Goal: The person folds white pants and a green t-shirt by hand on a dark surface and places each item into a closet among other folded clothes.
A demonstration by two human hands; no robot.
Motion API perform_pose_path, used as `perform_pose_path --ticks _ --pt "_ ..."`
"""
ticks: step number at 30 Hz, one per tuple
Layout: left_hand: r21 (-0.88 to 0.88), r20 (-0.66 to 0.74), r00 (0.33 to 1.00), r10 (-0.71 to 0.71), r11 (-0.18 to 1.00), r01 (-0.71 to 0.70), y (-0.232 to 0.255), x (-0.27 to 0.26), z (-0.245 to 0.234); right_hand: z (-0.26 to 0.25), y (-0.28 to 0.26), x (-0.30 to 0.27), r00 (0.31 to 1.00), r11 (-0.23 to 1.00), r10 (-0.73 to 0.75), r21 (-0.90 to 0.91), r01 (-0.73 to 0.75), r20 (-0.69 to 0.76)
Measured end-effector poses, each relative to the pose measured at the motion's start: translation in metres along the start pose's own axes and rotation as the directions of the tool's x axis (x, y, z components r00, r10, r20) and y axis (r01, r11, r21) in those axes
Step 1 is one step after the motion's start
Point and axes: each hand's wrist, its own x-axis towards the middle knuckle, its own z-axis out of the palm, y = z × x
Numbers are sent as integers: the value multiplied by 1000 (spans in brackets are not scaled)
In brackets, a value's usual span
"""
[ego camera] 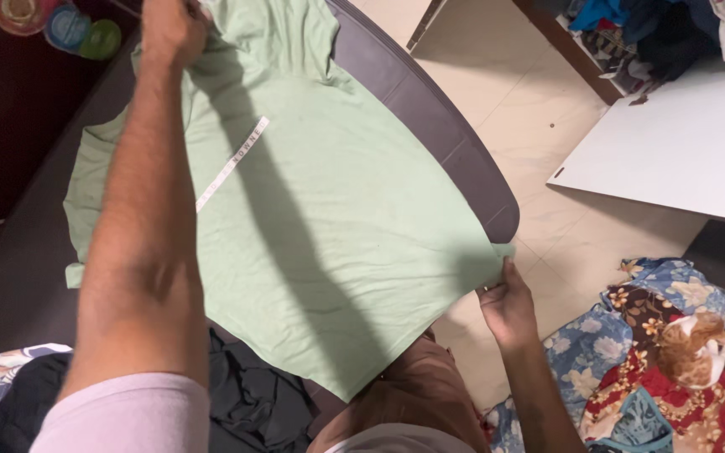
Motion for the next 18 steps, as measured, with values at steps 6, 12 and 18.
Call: perform_pose_path --ticks 6,12,18 --pt "151 142 984 -111 985 89 -23 7 -30 12 -30 -20 985 993 -105 -30 110 135" --pt "206 185 961 -206 964 167 -44 -12 -61 -2 -44 -26 974 985 -139 127 117 182" --pt "234 208 950 -232 955 182 -53 -59 -116 -20 -27 -41 949 983 -104 175 53 296"
